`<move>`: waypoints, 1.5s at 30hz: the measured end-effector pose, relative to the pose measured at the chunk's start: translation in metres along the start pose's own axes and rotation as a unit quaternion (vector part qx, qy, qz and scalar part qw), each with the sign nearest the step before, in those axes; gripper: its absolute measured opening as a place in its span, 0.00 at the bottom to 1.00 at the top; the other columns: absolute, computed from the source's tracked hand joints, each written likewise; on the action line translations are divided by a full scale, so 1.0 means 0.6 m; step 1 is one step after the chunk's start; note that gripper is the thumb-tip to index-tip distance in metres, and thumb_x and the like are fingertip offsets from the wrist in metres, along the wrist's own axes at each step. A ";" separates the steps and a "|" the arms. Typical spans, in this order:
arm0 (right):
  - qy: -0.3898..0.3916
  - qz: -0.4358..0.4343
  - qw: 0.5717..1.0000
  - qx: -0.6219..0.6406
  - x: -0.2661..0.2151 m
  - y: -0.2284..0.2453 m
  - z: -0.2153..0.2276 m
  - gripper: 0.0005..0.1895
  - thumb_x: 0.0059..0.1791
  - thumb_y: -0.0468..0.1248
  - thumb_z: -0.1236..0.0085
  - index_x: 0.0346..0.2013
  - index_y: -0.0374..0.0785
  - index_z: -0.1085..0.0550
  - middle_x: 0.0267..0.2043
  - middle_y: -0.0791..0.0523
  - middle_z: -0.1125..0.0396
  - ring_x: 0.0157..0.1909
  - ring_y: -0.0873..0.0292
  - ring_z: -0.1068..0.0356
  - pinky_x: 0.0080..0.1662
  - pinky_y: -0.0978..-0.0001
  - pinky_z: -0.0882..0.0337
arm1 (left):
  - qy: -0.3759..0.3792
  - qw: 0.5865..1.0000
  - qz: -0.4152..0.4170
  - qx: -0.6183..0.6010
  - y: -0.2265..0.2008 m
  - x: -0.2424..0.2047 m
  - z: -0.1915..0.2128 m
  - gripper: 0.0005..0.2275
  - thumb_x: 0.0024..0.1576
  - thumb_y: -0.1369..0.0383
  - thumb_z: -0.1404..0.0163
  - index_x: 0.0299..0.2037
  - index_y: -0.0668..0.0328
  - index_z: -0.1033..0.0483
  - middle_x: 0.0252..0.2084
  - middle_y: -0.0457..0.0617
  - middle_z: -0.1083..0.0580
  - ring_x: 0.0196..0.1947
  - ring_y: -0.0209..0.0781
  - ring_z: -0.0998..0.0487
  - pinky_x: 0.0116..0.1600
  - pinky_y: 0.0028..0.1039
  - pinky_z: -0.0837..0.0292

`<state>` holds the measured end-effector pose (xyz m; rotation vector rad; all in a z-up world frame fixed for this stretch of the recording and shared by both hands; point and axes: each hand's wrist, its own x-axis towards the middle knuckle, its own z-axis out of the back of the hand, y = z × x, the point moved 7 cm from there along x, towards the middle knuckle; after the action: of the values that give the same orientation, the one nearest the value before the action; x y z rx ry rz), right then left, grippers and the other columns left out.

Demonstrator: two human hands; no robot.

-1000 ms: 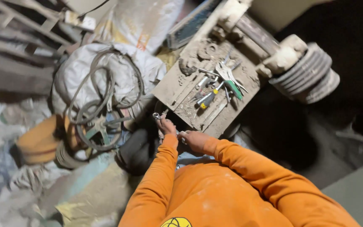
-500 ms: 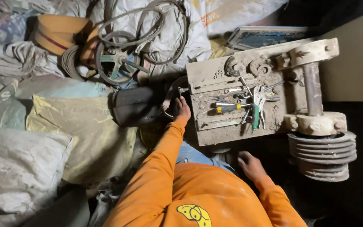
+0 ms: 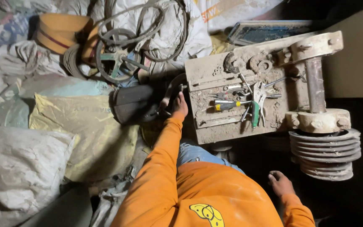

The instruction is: The person kneels beside a dusty machine base and uses a wrench to loosen and turn bolts on its side, working on the fasteners one at a time. Various tools including pliers and screwdrivers lie on the machine surface as the person continues working on the bolts.

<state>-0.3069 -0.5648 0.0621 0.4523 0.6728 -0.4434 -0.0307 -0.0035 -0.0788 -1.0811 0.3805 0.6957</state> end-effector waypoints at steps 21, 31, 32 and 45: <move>0.035 -0.134 0.986 0.095 -0.059 -0.084 -0.070 0.20 0.51 0.49 0.40 0.53 0.43 0.21 0.35 0.52 0.20 0.38 0.55 0.21 0.47 0.63 0.26 | -0.011 0.975 0.109 -0.194 -0.010 -0.021 0.008 0.48 0.54 0.31 0.65 0.75 0.63 0.52 0.78 0.58 0.51 0.77 0.55 0.50 0.76 0.39 0.58; 0.017 -0.114 0.990 0.081 -0.030 -0.129 -0.069 0.21 0.50 0.50 0.40 0.53 0.43 0.21 0.34 0.53 0.22 0.37 0.55 0.21 0.47 0.63 0.25 | -0.029 0.996 -0.029 -0.083 0.025 0.028 0.014 0.44 0.58 0.33 0.72 0.76 0.61 0.56 0.78 0.59 0.53 0.76 0.57 0.54 0.74 0.42 0.58; 0.024 -0.110 0.990 0.080 -0.017 -0.145 -0.082 0.21 0.50 0.51 0.40 0.52 0.43 0.20 0.33 0.53 0.23 0.37 0.54 0.20 0.47 0.63 0.24 | -0.013 0.996 -0.041 -0.072 0.040 0.044 0.009 0.44 0.58 0.32 0.72 0.76 0.60 0.57 0.78 0.58 0.56 0.76 0.57 0.58 0.73 0.44 0.61; 0.054 -0.119 0.984 0.119 0.067 -0.192 -0.131 0.23 0.51 0.48 0.41 0.54 0.38 0.21 0.32 0.52 0.22 0.36 0.56 0.21 0.46 0.64 0.23 | 0.154 0.965 0.118 -0.178 -0.007 0.062 -0.004 0.40 0.62 0.32 0.69 0.65 0.64 0.35 0.30 0.50 0.37 0.25 0.46 0.39 0.35 0.39 0.34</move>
<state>-0.3776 -0.6266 -0.0488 0.6287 0.7857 -0.7347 -0.0007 0.0052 -0.0993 -1.5092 0.6783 0.8273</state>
